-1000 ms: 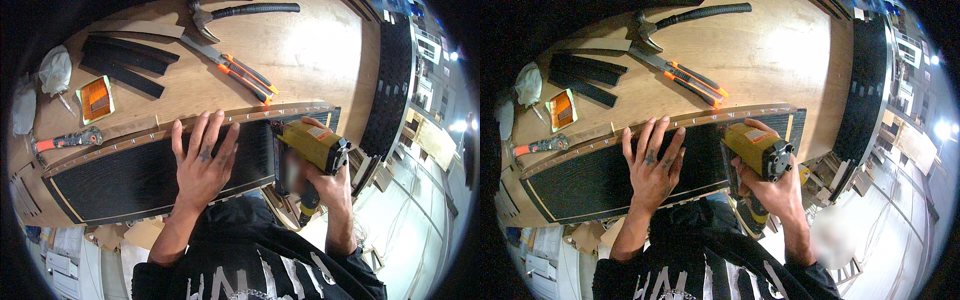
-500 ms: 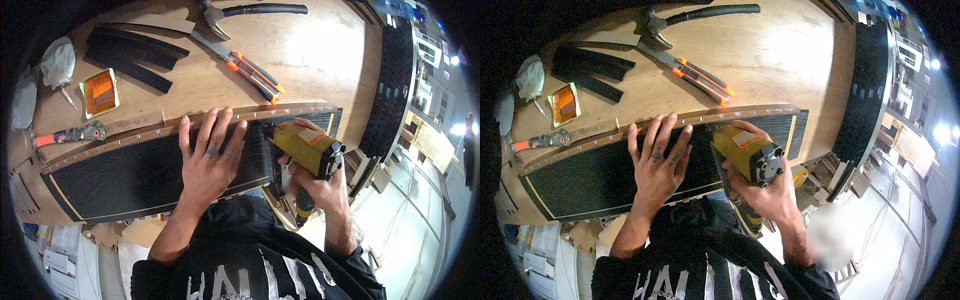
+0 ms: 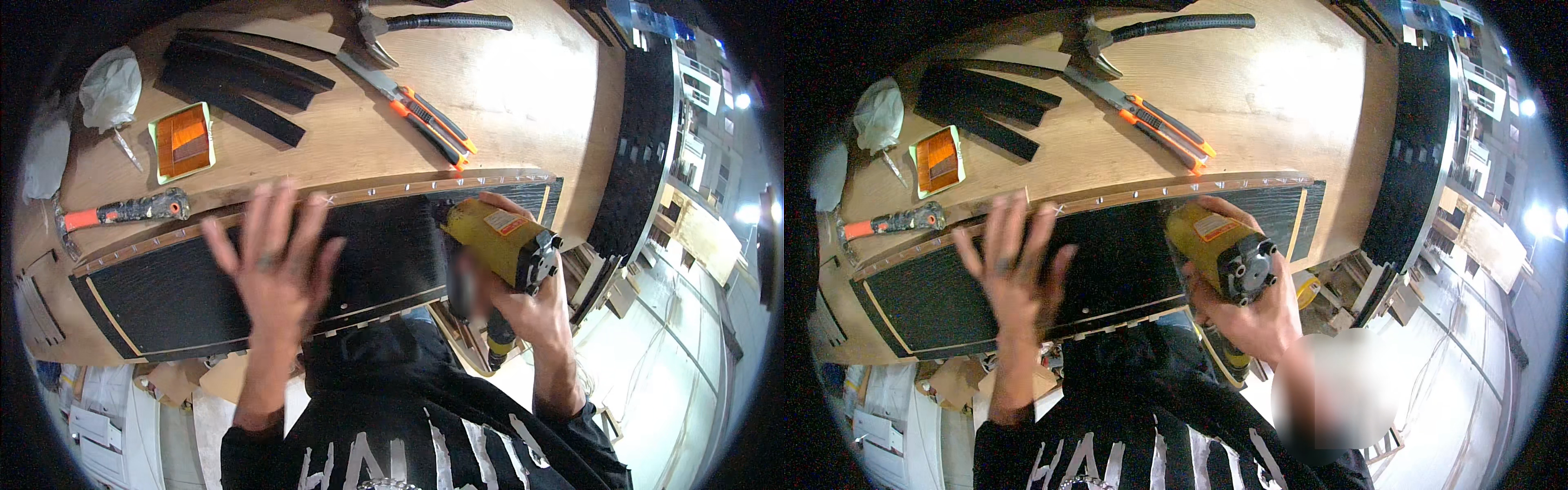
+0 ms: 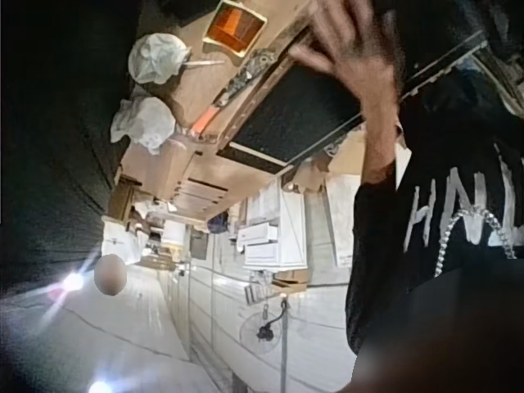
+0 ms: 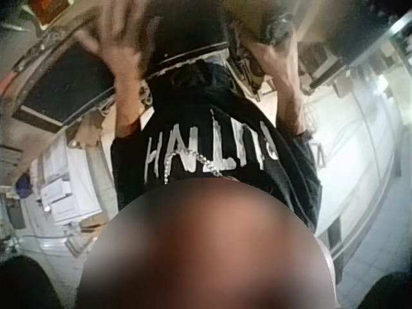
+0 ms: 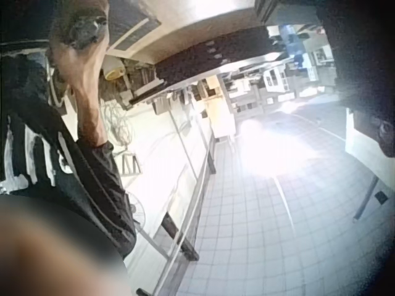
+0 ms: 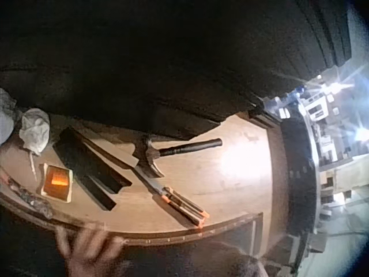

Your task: The person wipes wooden slats with a cloth, then places a black panel on the slats and uses a nail gun to attach it. The person also uses a hammer to adjust the panel.

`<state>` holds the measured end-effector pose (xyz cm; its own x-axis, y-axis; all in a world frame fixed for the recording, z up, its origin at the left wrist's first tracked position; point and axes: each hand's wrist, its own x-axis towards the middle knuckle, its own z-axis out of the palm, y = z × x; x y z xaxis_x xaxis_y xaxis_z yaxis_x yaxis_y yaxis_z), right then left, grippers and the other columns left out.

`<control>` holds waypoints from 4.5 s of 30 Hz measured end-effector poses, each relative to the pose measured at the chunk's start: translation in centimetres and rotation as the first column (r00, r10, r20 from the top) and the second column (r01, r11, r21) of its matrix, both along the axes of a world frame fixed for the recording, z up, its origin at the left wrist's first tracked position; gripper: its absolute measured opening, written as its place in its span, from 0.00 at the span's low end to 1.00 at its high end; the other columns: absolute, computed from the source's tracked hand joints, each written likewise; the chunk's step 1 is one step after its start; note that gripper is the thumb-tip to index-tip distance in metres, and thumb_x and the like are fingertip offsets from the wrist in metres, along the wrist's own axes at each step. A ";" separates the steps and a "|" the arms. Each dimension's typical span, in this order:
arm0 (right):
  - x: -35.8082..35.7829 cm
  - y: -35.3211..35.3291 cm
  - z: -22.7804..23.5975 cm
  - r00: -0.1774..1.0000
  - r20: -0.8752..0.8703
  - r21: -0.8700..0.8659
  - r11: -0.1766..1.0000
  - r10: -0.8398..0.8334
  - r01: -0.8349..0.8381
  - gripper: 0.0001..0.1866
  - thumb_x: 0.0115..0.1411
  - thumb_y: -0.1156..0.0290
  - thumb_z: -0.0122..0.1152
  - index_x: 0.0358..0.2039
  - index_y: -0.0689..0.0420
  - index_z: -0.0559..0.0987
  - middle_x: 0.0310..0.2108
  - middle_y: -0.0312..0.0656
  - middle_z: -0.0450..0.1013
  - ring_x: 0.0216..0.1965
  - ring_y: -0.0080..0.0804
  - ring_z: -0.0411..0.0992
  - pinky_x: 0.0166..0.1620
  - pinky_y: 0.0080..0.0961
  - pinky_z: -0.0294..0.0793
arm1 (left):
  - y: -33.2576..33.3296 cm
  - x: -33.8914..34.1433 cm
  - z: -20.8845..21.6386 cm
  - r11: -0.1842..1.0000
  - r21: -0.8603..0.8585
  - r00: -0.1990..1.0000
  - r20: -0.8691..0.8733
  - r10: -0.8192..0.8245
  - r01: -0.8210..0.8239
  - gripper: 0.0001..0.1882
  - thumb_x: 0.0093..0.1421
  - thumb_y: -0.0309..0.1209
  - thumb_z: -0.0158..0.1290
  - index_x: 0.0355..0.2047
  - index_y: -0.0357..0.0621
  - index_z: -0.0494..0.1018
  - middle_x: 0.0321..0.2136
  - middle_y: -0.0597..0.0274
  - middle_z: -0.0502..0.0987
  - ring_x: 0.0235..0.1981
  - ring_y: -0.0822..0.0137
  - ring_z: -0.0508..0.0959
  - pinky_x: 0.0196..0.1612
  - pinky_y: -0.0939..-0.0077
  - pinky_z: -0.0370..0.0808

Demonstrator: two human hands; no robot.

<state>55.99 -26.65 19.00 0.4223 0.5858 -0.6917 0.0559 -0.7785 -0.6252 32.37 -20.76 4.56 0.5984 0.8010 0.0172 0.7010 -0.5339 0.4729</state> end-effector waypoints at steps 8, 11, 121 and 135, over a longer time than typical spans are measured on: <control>-1.8 0.6 -0.1 0.999 -0.031 -0.003 0.999 -0.039 0.039 0.32 0.58 0.81 0.64 0.64 0.60 0.66 0.41 0.46 0.78 0.24 0.23 0.76 0.25 0.20 0.77 | 2.7 -6.4 0.1 0.997 0.080 0.995 -0.091 0.029 -0.022 0.28 0.62 0.46 0.59 0.63 0.65 0.71 0.64 0.67 0.70 0.67 0.59 0.65 0.73 0.45 0.46; -2.0 0.8 -0.1 0.998 -0.034 -0.010 0.998 -0.057 0.056 0.33 0.56 0.81 0.63 0.64 0.61 0.66 0.40 0.47 0.78 0.24 0.24 0.76 0.26 0.21 0.78 | 2.8 -6.4 0.3 0.997 0.074 0.996 -0.082 0.041 -0.035 0.29 0.61 0.46 0.60 0.63 0.65 0.72 0.63 0.67 0.70 0.66 0.60 0.65 0.73 0.46 0.47; -20.3 11.2 0.1 0.965 -0.137 -0.121 0.963 0.224 -0.240 0.37 0.53 0.80 0.61 0.66 0.61 0.66 0.48 0.47 0.76 0.43 0.28 0.78 0.45 0.26 0.80 | 0.9 -23.1 0.0 0.719 -0.019 0.718 0.033 0.695 -0.695 0.29 0.66 0.38 0.59 0.65 0.49 0.69 0.60 0.49 0.67 0.60 0.51 0.67 0.61 0.56 0.67; -21.1 11.3 0.0 0.965 -0.090 -0.088 0.963 0.248 -0.256 0.35 0.57 0.82 0.61 0.66 0.59 0.65 0.44 0.48 0.77 0.27 0.22 0.75 0.27 0.19 0.77 | 0.7 -23.4 -0.3 0.729 -0.042 0.727 0.058 0.684 -0.683 0.29 0.66 0.40 0.59 0.66 0.52 0.68 0.60 0.50 0.65 0.60 0.53 0.64 0.59 0.59 0.69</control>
